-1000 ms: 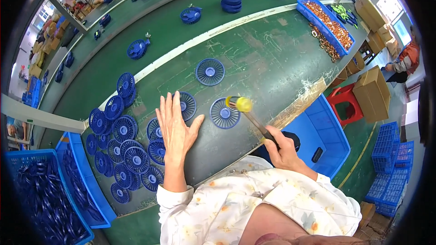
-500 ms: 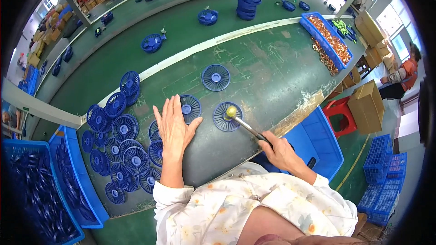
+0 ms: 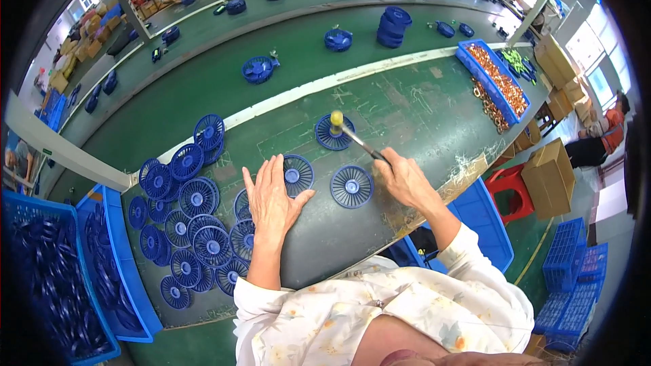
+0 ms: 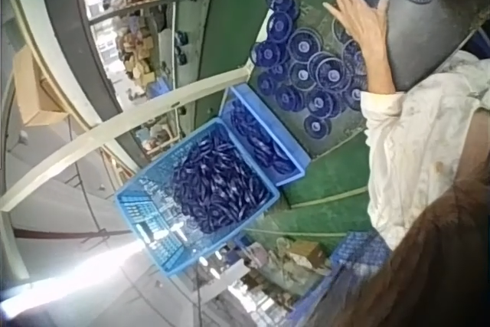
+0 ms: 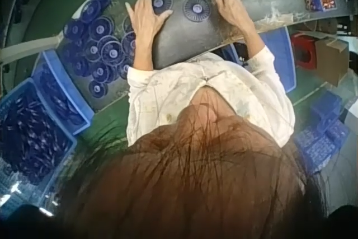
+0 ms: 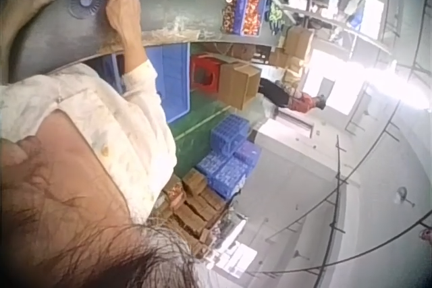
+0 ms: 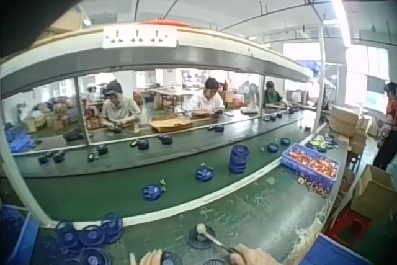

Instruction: The person assembles blue plastic fan or motor covers by fitting components together with a hammer on a factory production line.

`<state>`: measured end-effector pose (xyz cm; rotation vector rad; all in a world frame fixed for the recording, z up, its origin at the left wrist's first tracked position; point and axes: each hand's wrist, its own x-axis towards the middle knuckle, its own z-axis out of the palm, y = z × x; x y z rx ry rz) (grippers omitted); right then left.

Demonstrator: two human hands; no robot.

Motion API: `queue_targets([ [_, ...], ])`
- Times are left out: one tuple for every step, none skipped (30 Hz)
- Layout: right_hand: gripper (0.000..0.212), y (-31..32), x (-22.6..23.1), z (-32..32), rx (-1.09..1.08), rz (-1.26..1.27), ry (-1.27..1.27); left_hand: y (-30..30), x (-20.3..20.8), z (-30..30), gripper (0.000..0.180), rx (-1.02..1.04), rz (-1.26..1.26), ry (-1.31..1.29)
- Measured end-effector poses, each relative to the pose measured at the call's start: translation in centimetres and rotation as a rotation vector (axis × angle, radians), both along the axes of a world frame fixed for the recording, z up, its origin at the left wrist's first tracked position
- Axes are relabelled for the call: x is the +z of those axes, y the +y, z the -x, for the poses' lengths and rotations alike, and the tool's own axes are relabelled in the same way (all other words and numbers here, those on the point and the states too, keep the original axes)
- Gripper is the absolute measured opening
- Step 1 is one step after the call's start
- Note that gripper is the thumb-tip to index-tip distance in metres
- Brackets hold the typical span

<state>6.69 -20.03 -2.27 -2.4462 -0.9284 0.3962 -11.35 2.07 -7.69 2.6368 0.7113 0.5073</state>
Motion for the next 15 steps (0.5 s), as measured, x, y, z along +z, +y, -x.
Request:
queue_targets([
  [0.024,0.6,1.2,0.7,-0.031,-0.078,0.019,0.0,0.1,0.2,0.103,0.012,0.008,0.007],
  [0.025,0.9,1.9,1.2,-0.061,-0.153,0.032,0.1,0.1,0.3,0.103,0.013,0.012,0.008],
  [0.025,1.1,1.9,1.5,-0.091,-0.272,0.046,0.1,0.1,0.2,0.103,0.008,0.007,-0.001],
  [0.025,0.7,1.1,1.6,-0.094,-0.268,0.049,0.0,0.3,0.4,0.103,0.000,0.001,-0.008],
  [0.025,0.5,-0.5,0.9,-0.068,-0.158,0.005,0.1,0.3,0.2,0.104,-0.002,0.002,-0.023],
  [0.025,0.2,-1.8,0.3,-0.042,-0.049,-0.038,0.0,0.3,0.1,0.104,-0.005,-0.001,-0.025],
  [0.025,0.6,-1.8,-0.1,-0.028,-0.055,-0.033,0.1,0.1,0.1,0.105,0.001,0.024,-0.019],
  [0.025,0.6,-1.4,-0.1,-0.018,-0.060,-0.032,0.2,0.0,0.0,0.106,0.006,0.048,-0.013],
  [0.026,0.3,-0.6,0.1,-0.032,-0.037,-0.010,0.3,0.2,-0.2,0.113,-0.009,0.051,-0.022],
  [0.026,-0.1,0.4,1.6,-0.046,-0.007,0.029,0.1,0.2,0.6,0.113,0.003,0.053,-0.004],
  [0.024,-0.4,0.9,2.6,0.012,-0.061,0.066,0.1,0.2,0.4,0.116,0.016,0.068,-0.027],
  [0.024,-0.3,2.0,4.2,0.056,-0.162,0.091,0.2,0.2,0.4,0.120,0.031,0.082,-0.050],
  [0.024,-0.4,2.8,6.0,0.093,-0.259,0.119,0.0,0.3,0.4,0.120,0.037,0.086,-0.042],
  [0.026,-0.5,2.4,6.9,0.145,-0.311,0.111,0.0,0.4,0.2,0.123,0.033,0.103,-0.044],
  [0.025,-0.2,2.0,7.9,0.153,-0.366,0.089,0.0,0.5,0.2,0.127,0.030,0.119,-0.045],
])
